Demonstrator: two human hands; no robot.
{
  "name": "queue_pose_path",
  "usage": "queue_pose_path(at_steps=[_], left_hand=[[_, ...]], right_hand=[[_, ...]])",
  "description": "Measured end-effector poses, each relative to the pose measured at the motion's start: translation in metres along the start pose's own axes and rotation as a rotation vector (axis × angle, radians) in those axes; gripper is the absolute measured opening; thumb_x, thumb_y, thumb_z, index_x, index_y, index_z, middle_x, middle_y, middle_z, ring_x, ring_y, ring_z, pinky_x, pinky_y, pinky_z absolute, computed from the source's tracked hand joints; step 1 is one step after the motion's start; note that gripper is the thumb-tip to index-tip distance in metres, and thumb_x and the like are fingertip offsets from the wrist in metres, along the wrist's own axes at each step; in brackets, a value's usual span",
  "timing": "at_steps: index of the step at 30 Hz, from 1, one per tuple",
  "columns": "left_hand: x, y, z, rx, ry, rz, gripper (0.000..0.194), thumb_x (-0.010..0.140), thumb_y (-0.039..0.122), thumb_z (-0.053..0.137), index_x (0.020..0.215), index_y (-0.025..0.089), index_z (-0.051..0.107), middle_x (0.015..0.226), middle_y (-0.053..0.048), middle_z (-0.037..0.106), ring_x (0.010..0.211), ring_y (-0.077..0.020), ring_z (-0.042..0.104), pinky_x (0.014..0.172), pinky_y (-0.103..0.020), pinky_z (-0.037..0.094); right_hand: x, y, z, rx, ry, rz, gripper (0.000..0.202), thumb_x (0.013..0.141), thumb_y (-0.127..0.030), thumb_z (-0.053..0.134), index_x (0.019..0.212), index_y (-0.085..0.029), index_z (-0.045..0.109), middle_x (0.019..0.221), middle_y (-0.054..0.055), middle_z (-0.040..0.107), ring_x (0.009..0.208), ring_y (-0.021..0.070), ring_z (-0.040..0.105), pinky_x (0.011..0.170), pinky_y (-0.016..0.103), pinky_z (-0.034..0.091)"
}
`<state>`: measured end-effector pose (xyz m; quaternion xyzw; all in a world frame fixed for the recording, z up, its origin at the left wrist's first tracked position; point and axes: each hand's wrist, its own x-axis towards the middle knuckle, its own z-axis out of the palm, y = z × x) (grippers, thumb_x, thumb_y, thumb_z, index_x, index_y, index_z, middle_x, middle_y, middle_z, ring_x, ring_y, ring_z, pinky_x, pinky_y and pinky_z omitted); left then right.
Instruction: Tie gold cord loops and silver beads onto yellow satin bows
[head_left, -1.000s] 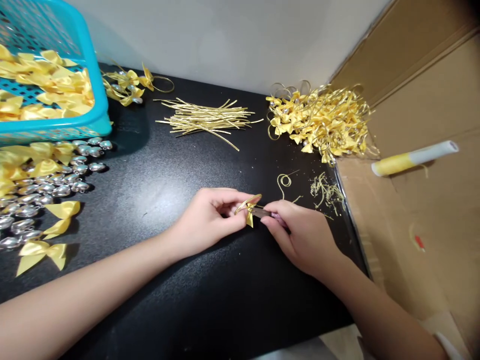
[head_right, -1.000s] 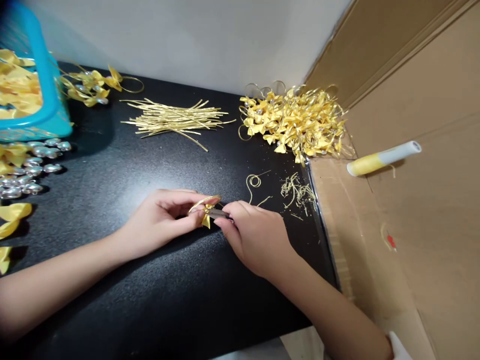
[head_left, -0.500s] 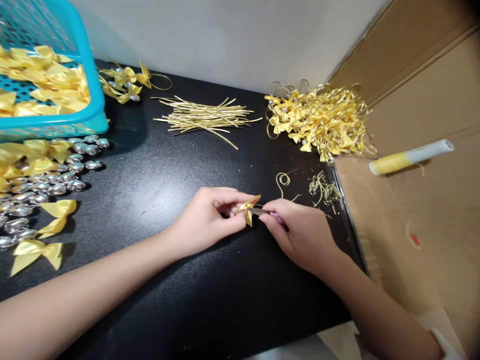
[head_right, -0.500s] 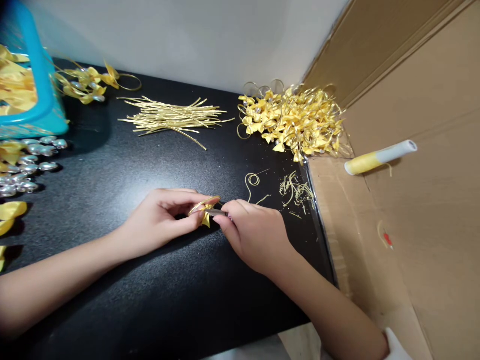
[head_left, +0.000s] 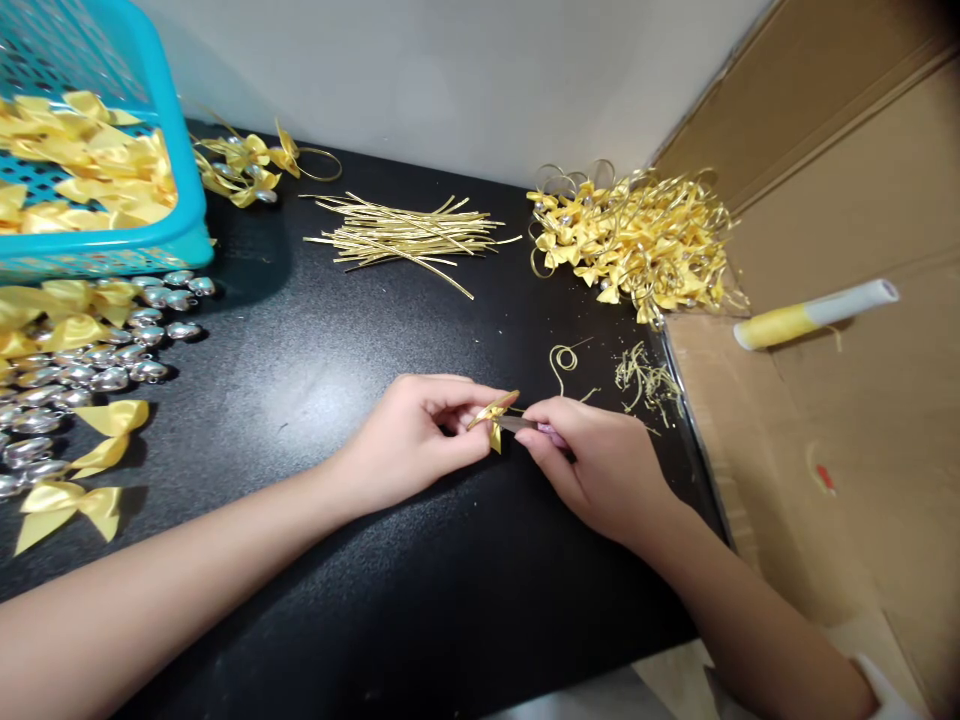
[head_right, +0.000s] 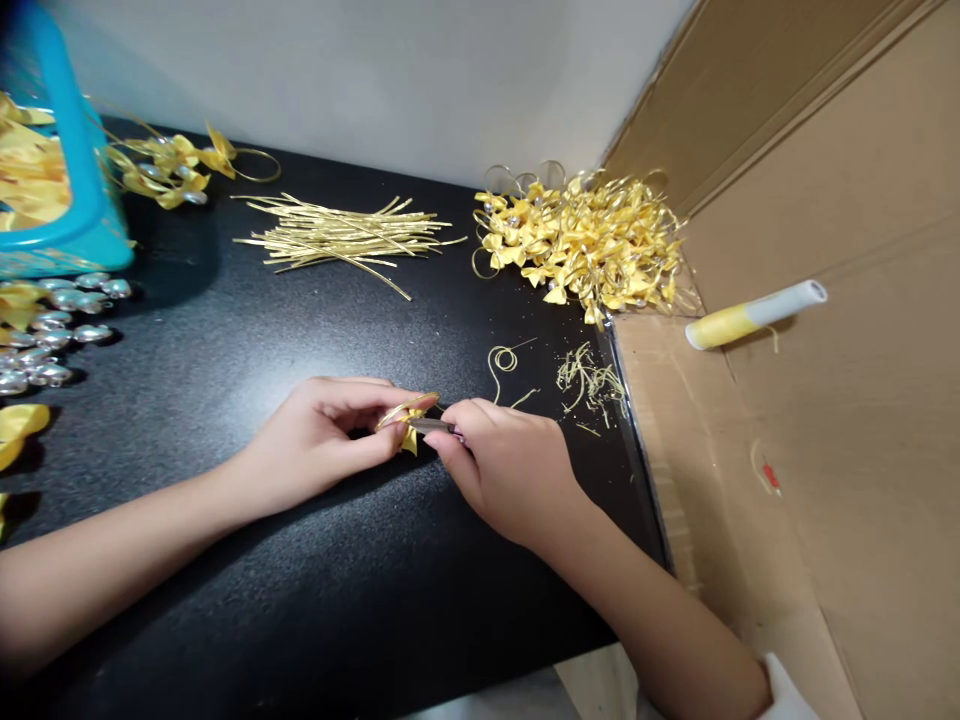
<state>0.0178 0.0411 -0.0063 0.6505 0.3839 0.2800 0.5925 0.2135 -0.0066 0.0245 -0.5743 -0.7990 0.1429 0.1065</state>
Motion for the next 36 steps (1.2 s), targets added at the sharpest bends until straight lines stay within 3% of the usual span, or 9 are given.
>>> queue_pose_path(at_steps=[11,15,18,23,36], left_hand=[[0.000,0.001,0.000,-0.033,-0.018,-0.026,0.029,0.079,0.025,0.066,0.104,0.013,0.076,0.071,-0.002,0.062,0.064,-0.0117,0.053,0.057,-0.022,0.044],[0.001,0.003,-0.003,-0.192,-0.058,-0.082,0.027,0.081,0.025,0.064,0.105,0.013,0.070,0.075,-0.002,0.063,0.064,-0.0108,0.054,0.059,-0.022,0.045],[0.003,0.003,-0.006,-0.293,-0.074,-0.043,0.019,0.081,0.020,0.064,0.100,0.017,0.061,0.077,0.001,0.061,0.063,-0.0094,0.053,0.058,-0.020,0.046],[0.001,0.001,-0.006,-0.299,-0.138,0.029,0.011,0.087,0.018,0.058,0.091,0.019,0.047,0.076,0.003,0.053,0.065,-0.0084,0.050,0.058,-0.019,0.044],[-0.001,-0.004,-0.004,-0.126,-0.182,0.134,0.003,0.097,0.017,0.043,0.096,0.020,0.044,0.079,0.003,0.050,0.068,-0.0082,0.045,0.063,-0.021,0.040]], right_hand=[[-0.002,0.001,-0.004,0.082,0.059,0.028,0.028,0.096,-0.036,0.046,0.089,-0.019,0.066,0.074,0.000,0.068,0.063,0.0119,0.059,0.058,0.024,0.035],[-0.003,0.009,-0.005,0.359,0.180,0.109,0.022,0.090,-0.040,0.055,0.090,-0.019,0.061,0.058,-0.005,0.049,0.050,0.0081,0.043,0.052,0.022,0.033],[0.000,0.011,0.000,0.622,0.234,0.220,0.022,0.081,-0.038,0.066,0.090,-0.019,0.060,0.055,-0.009,0.034,0.049,0.0067,0.034,0.050,0.021,0.031],[0.007,0.002,0.009,0.899,0.172,0.343,0.021,0.076,-0.034,0.068,0.091,-0.018,0.067,0.054,-0.010,0.028,0.048,0.0054,0.027,0.046,0.020,0.028],[0.007,-0.007,0.022,0.769,0.240,0.300,0.008,0.076,-0.023,0.068,0.077,-0.016,0.070,0.047,-0.011,0.027,0.045,0.0044,0.026,0.046,0.021,0.026]])
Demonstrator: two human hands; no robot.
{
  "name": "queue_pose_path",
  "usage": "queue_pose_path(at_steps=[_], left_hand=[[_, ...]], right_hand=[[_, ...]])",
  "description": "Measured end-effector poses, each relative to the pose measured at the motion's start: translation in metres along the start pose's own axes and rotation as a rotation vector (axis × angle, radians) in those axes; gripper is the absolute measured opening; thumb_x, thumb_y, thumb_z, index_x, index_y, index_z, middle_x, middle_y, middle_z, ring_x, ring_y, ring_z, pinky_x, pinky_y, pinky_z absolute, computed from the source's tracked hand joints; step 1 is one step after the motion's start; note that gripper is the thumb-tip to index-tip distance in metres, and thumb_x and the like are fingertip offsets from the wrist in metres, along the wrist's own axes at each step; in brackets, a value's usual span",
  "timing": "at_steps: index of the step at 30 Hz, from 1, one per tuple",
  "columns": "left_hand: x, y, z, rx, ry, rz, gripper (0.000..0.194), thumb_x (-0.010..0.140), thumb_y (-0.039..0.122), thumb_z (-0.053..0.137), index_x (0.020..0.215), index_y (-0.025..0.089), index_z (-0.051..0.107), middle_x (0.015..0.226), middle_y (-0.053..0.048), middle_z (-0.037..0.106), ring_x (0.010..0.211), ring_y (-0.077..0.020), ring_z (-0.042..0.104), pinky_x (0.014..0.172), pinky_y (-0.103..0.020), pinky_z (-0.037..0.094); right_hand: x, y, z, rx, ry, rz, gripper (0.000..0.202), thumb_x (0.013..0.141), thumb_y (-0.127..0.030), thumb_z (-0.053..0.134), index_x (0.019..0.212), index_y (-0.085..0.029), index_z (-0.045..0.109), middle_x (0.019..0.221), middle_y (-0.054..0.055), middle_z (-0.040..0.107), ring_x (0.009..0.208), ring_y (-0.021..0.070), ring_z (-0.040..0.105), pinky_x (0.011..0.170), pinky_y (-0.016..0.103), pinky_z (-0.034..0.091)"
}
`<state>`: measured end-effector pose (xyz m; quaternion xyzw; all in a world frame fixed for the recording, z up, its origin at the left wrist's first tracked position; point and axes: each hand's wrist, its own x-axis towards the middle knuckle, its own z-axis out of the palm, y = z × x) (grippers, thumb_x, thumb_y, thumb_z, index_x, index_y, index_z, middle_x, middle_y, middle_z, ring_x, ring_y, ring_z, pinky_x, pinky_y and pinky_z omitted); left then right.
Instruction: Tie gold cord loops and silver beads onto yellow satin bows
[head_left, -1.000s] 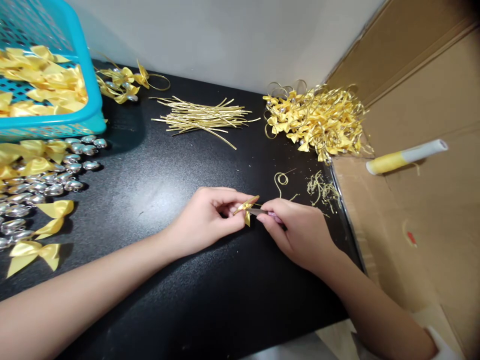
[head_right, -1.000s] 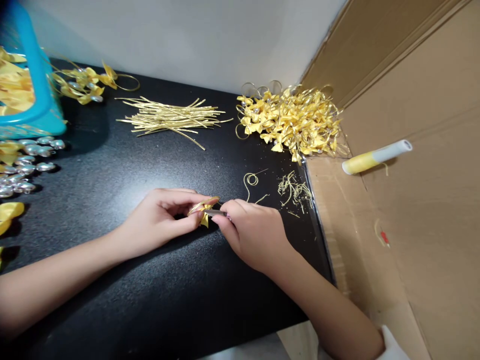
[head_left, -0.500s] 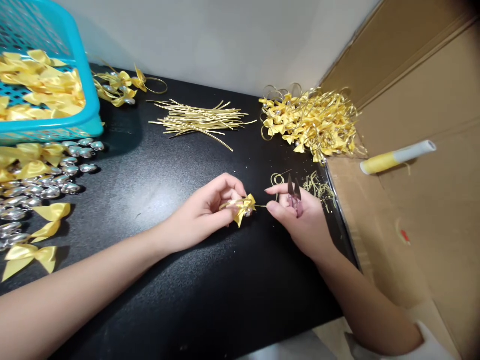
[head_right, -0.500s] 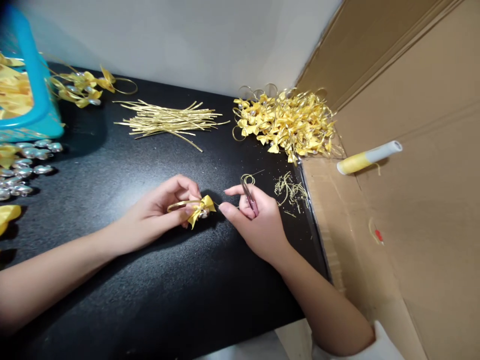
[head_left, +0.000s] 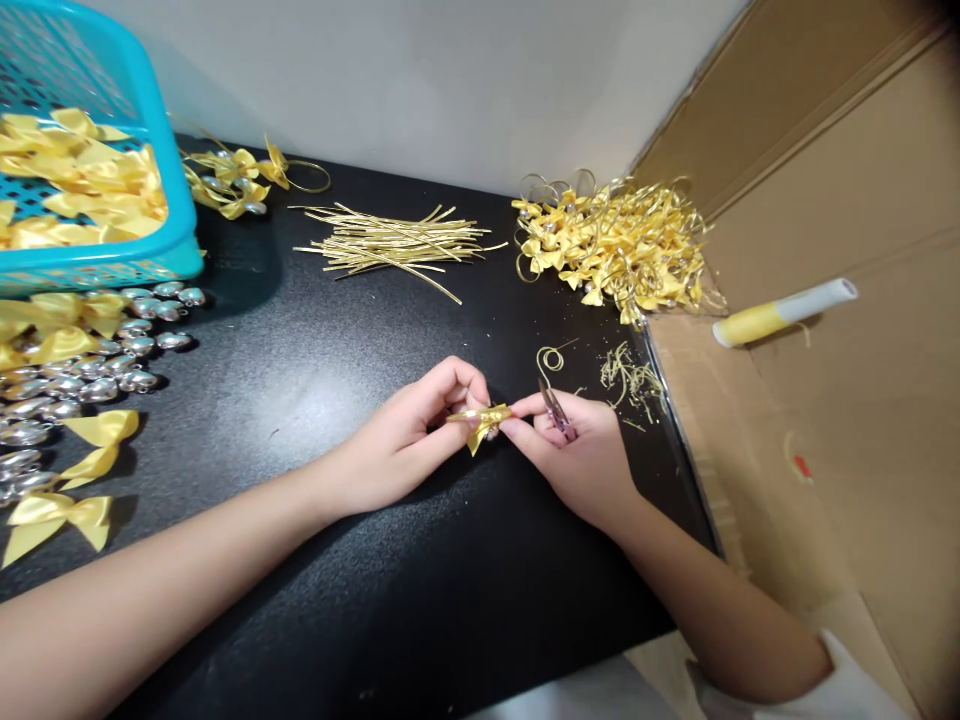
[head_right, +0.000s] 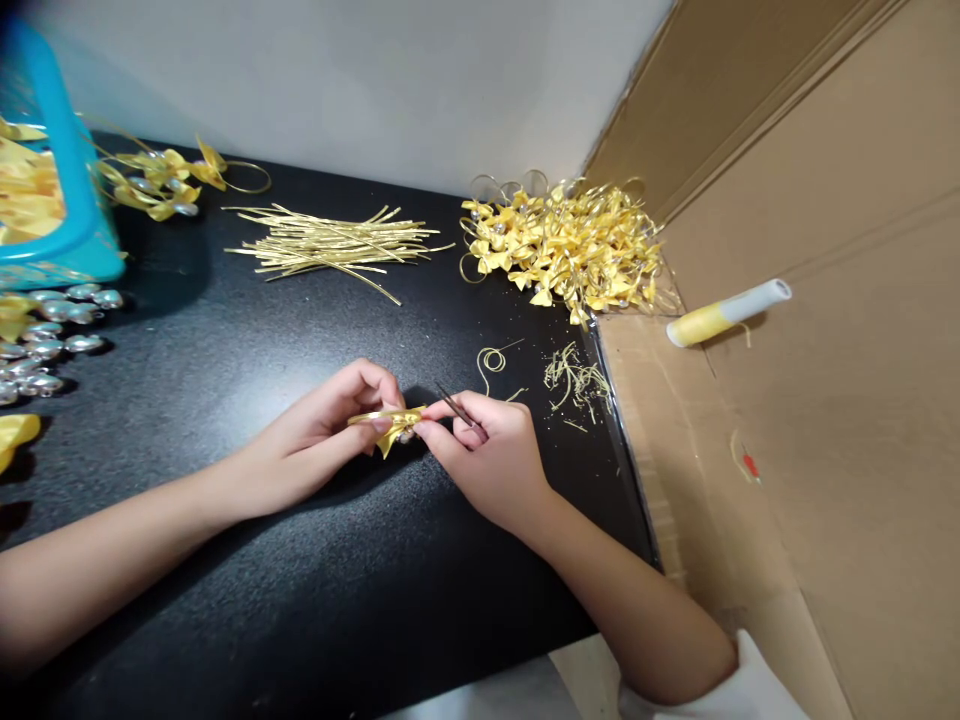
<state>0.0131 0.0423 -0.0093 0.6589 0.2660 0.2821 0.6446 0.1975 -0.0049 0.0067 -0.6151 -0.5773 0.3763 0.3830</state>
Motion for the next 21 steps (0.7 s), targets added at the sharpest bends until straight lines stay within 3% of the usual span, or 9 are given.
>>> queue_pose_path(at_steps=[5,11,16,21], left_hand=[[0.000,0.001,0.000,0.015,0.003,-0.007,0.002,0.097,0.020,0.045,0.096,0.019,0.045,0.080,0.003,0.053,0.069,-0.0082,0.047,0.063,-0.020,0.041],[0.000,-0.001,0.002,0.069,0.102,-0.009,0.004,0.093,0.015,0.049,0.090,0.019,0.049,0.076,0.005,0.051,0.065,-0.0072,0.045,0.060,-0.019,0.039],[-0.001,-0.004,0.002,0.071,0.115,-0.014,0.003,0.091,0.017,0.053,0.088,0.018,0.054,0.074,0.004,0.053,0.065,-0.0079,0.046,0.059,-0.019,0.040],[0.001,-0.002,0.003,0.052,0.173,-0.045,0.006,0.088,0.018,0.056,0.088,0.016,0.061,0.074,0.002,0.059,0.065,-0.0082,0.050,0.060,-0.019,0.041]], right_hand=[[-0.001,0.003,-0.003,-0.023,0.021,-0.065,0.007,0.080,-0.023,0.065,0.080,-0.016,0.067,0.050,-0.010,0.029,0.045,0.0044,0.028,0.046,0.020,0.028],[-0.006,0.008,-0.013,0.007,0.035,-0.300,0.023,0.087,-0.034,0.056,0.104,-0.018,0.059,0.062,-0.007,0.041,0.050,0.0057,0.037,0.047,0.019,0.032],[-0.006,0.008,-0.011,-0.119,0.098,-0.306,0.018,0.080,-0.028,0.066,0.091,-0.019,0.056,0.057,-0.009,0.038,0.045,0.0046,0.033,0.043,0.018,0.030],[-0.012,0.012,-0.012,-0.125,-0.025,-0.406,0.024,0.093,-0.034,0.046,0.111,-0.018,0.052,0.066,-0.005,0.053,0.053,0.0078,0.051,0.051,0.019,0.042]])
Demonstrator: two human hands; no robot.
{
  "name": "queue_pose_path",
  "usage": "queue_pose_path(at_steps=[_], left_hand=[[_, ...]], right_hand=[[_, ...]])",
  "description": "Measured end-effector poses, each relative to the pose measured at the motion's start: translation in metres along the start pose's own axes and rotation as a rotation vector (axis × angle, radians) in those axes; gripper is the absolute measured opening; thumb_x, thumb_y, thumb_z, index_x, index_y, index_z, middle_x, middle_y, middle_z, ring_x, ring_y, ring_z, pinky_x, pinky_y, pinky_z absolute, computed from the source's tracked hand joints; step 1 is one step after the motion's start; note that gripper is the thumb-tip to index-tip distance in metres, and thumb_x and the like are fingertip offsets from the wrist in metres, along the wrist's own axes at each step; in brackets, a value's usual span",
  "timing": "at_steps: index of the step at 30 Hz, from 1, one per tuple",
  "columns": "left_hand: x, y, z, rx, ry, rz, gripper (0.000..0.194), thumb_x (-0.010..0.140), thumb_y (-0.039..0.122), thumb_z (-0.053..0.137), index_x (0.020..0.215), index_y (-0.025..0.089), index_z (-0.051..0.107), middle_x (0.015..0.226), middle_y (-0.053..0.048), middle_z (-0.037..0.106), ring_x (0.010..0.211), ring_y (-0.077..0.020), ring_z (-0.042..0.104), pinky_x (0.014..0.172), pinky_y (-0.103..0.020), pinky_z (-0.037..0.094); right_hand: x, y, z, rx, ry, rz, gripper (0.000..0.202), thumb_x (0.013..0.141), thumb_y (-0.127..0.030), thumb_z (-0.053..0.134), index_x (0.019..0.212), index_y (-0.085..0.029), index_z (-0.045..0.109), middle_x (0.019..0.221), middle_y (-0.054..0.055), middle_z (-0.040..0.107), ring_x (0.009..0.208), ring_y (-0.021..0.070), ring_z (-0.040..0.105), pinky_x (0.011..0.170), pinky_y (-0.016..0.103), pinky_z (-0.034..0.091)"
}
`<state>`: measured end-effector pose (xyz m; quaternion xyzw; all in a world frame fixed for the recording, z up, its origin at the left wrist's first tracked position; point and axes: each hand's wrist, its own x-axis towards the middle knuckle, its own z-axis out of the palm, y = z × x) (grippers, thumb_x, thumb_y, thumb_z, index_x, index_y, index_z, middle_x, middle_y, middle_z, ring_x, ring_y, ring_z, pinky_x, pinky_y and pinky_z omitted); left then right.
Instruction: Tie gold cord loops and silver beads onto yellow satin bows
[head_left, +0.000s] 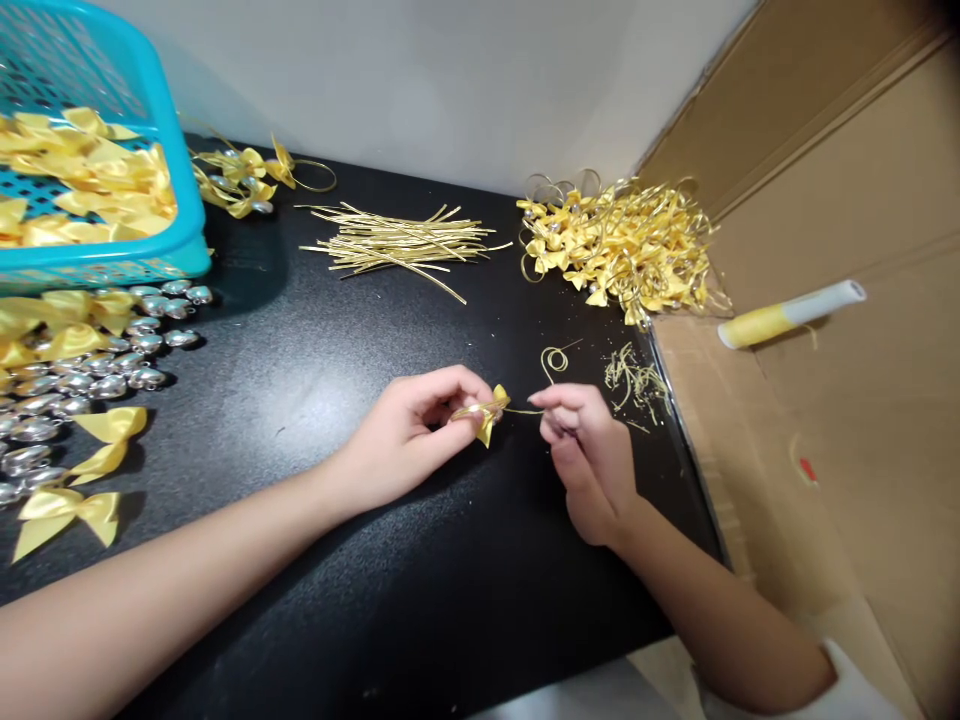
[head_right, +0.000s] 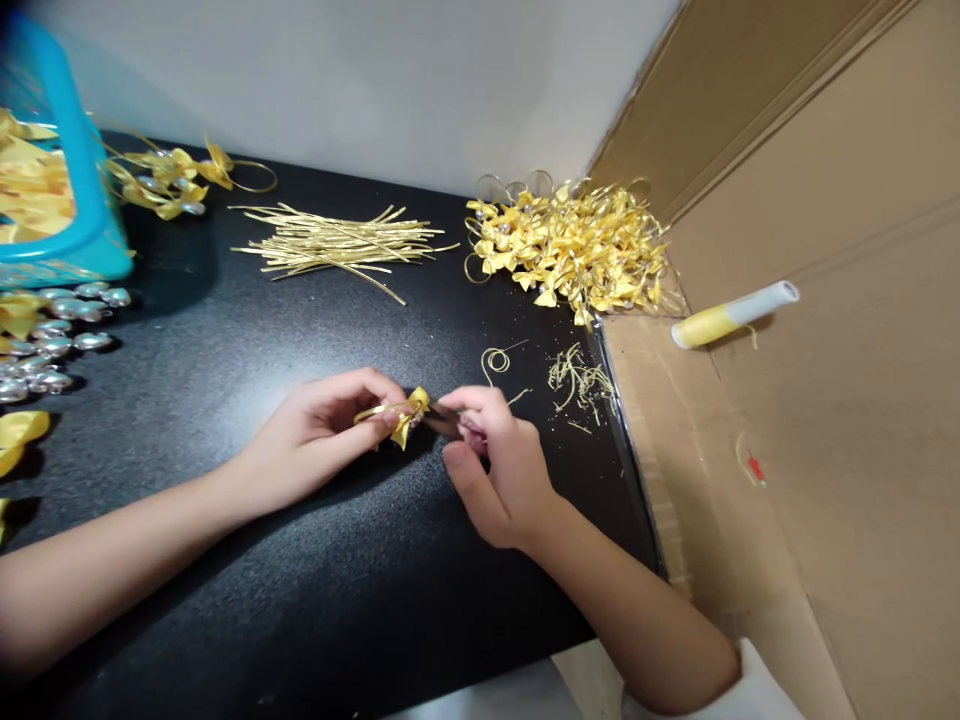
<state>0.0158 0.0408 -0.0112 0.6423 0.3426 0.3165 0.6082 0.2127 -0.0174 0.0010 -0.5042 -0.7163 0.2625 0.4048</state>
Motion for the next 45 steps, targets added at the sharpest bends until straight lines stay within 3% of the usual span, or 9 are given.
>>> queue_pose_path(at_steps=[4,9,29,39,45], left_hand=[[0.0018,0.0024,0.0008,0.010,0.040,-0.013,0.014,0.086,0.022,0.059,0.089,0.014,0.070,0.081,-0.004,0.068,0.070,-0.0115,0.057,0.063,-0.022,0.045],[0.0029,0.0043,0.0000,0.084,0.038,0.005,0.019,0.085,0.025,0.060,0.082,0.013,0.074,0.076,-0.005,0.066,0.067,-0.0134,0.058,0.058,-0.024,0.043],[0.0004,0.0058,0.0010,0.060,0.013,-0.112,0.027,0.079,0.028,0.063,0.097,0.010,0.075,0.071,-0.002,0.058,0.064,-0.0120,0.054,0.057,-0.023,0.045],[0.0008,0.0062,0.0030,0.078,0.026,-0.095,0.024,0.080,0.028,0.064,0.094,0.012,0.076,0.071,-0.003,0.062,0.064,-0.0125,0.055,0.057,-0.023,0.047],[-0.0001,0.0050,0.0032,0.084,0.021,-0.078,0.023,0.082,0.026,0.064,0.095,0.012,0.075,0.069,-0.001,0.055,0.063,-0.0114,0.051,0.057,-0.023,0.045]], right_hand=[[-0.0013,-0.0014,0.0000,-0.225,-0.105,-0.070,0.017,0.092,-0.030,0.050,0.102,-0.017,0.057,0.074,-0.001,0.068,0.062,0.0087,0.065,0.058,0.018,0.047],[0.0027,-0.0032,0.0011,-0.390,-0.101,-0.068,0.018,0.091,-0.030,0.053,0.095,-0.017,0.064,0.072,-0.002,0.071,0.059,0.0088,0.066,0.055,0.019,0.045],[0.0000,-0.0009,0.0020,-0.648,-0.010,-0.110,0.017,0.090,-0.029,0.059,0.091,-0.017,0.070,0.066,-0.004,0.067,0.053,0.0077,0.060,0.053,0.023,0.036],[-0.0011,-0.0023,0.0031,-0.717,-0.026,-0.121,0.022,0.094,-0.031,0.052,0.092,-0.019,0.071,0.065,-0.003,0.069,0.055,0.0088,0.062,0.053,0.025,0.035],[-0.0008,-0.0028,0.0037,-0.734,-0.044,-0.116,0.021,0.093,-0.030,0.053,0.092,-0.019,0.071,0.064,-0.003,0.068,0.055,0.0093,0.061,0.053,0.026,0.034]])
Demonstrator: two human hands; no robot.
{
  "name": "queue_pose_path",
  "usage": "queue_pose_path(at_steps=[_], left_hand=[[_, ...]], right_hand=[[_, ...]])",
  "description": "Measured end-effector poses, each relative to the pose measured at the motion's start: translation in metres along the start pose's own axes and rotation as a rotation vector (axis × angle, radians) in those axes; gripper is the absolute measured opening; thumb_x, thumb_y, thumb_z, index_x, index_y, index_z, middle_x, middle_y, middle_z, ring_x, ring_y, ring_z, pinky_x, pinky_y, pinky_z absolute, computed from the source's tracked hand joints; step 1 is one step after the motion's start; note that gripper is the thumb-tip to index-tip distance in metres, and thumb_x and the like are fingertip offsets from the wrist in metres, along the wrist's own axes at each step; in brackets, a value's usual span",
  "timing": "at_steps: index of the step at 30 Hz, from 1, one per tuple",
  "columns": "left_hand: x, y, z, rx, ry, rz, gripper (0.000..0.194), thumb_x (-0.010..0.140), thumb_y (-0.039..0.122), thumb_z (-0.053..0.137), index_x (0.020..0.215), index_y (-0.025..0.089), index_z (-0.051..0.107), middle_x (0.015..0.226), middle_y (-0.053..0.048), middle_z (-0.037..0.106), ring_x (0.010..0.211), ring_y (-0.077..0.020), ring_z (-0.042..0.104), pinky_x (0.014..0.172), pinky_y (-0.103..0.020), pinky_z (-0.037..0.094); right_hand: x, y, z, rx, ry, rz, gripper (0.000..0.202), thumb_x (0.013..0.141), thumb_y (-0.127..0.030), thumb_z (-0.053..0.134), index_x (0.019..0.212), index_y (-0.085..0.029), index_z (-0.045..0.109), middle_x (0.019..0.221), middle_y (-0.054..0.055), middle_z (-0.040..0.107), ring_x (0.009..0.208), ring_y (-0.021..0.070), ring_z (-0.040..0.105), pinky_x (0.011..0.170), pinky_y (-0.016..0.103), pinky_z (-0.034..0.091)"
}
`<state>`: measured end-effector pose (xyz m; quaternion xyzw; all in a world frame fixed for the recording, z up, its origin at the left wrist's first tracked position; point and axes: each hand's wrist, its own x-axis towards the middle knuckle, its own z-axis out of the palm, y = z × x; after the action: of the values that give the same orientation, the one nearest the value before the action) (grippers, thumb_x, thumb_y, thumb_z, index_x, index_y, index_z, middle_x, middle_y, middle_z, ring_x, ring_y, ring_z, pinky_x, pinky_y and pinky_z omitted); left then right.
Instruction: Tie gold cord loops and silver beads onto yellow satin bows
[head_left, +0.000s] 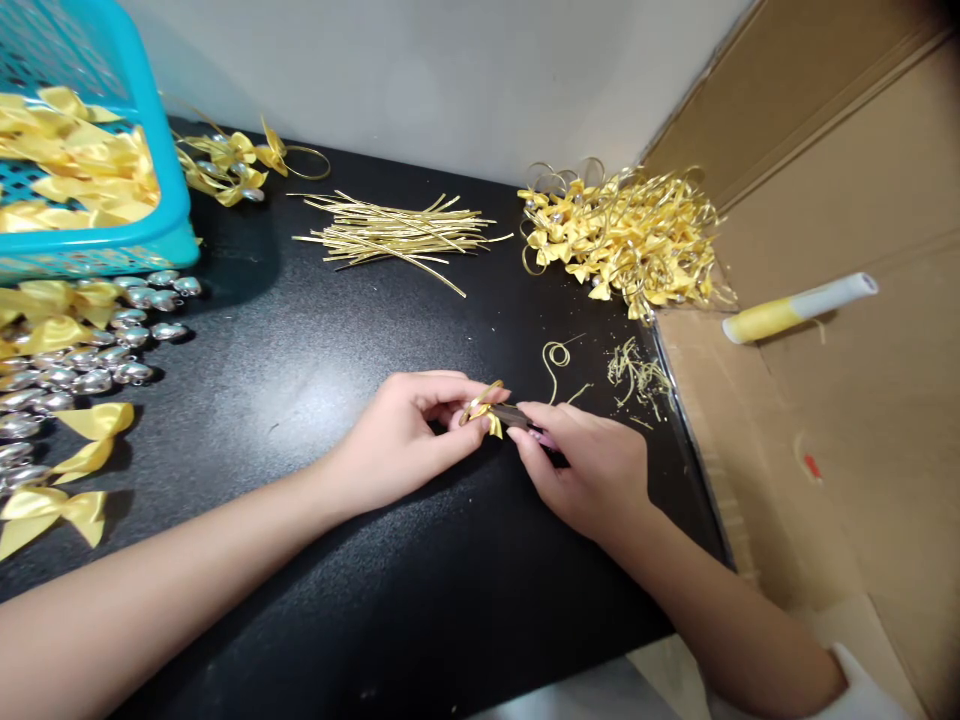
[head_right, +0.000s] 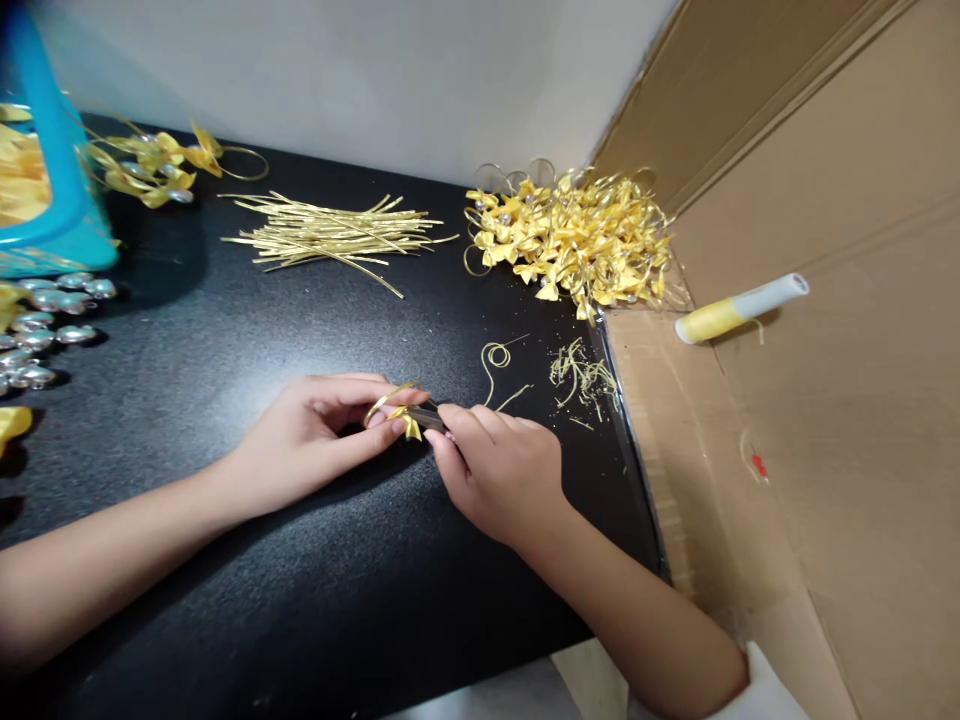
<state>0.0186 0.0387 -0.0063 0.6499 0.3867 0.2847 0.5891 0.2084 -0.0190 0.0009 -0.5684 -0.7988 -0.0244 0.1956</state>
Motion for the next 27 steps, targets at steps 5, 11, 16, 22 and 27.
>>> queue_pose_path(at_steps=[5,11,16,22,27], left_hand=[[0.000,-0.001,0.000,0.016,0.000,0.019,0.021,0.083,0.026,0.063,0.093,0.012,0.076,0.068,-0.001,0.054,0.063,-0.0114,0.050,0.057,-0.023,0.045],[0.001,0.001,0.000,0.018,-0.003,0.022,0.020,0.083,0.026,0.063,0.090,0.012,0.075,0.066,0.000,0.053,0.062,-0.0110,0.049,0.056,-0.022,0.044],[0.001,0.000,0.000,0.028,-0.002,0.026,0.021,0.083,0.026,0.063,0.091,0.012,0.076,0.068,-0.001,0.055,0.062,-0.0115,0.051,0.056,-0.022,0.046],[0.001,0.000,0.001,0.019,-0.001,0.016,0.021,0.082,0.027,0.064,0.092,0.012,0.076,0.069,-0.001,0.057,0.063,-0.0120,0.052,0.057,-0.023,0.046],[0.000,-0.001,0.001,-0.053,0.004,-0.034,0.035,0.082,0.027,0.063,0.111,0.010,0.069,0.072,-0.001,0.058,0.064,-0.0118,0.052,0.060,-0.024,0.046]], right_hand=[[-0.002,0.000,0.000,-0.074,0.049,-0.051,0.021,0.094,-0.031,0.052,0.092,-0.019,0.070,0.064,-0.003,0.068,0.056,0.0099,0.061,0.053,0.026,0.033],[-0.002,0.001,0.000,-0.101,0.084,-0.090,0.019,0.094,-0.030,0.053,0.094,-0.020,0.069,0.066,-0.003,0.070,0.057,0.0099,0.061,0.054,0.027,0.034],[-0.001,0.001,0.000,-0.091,0.044,-0.082,0.020,0.094,-0.030,0.052,0.093,-0.019,0.069,0.066,-0.003,0.069,0.057,0.0097,0.062,0.053,0.027,0.034],[0.000,0.000,-0.001,-0.024,0.008,-0.035,0.021,0.093,-0.030,0.053,0.091,-0.020,0.071,0.063,-0.003,0.068,0.055,0.0099,0.062,0.053,0.025,0.035],[0.004,0.012,-0.012,0.191,0.056,0.107,0.022,0.090,-0.034,0.056,0.100,-0.019,0.069,0.071,-0.001,0.071,0.055,0.0095,0.062,0.054,0.021,0.044]])
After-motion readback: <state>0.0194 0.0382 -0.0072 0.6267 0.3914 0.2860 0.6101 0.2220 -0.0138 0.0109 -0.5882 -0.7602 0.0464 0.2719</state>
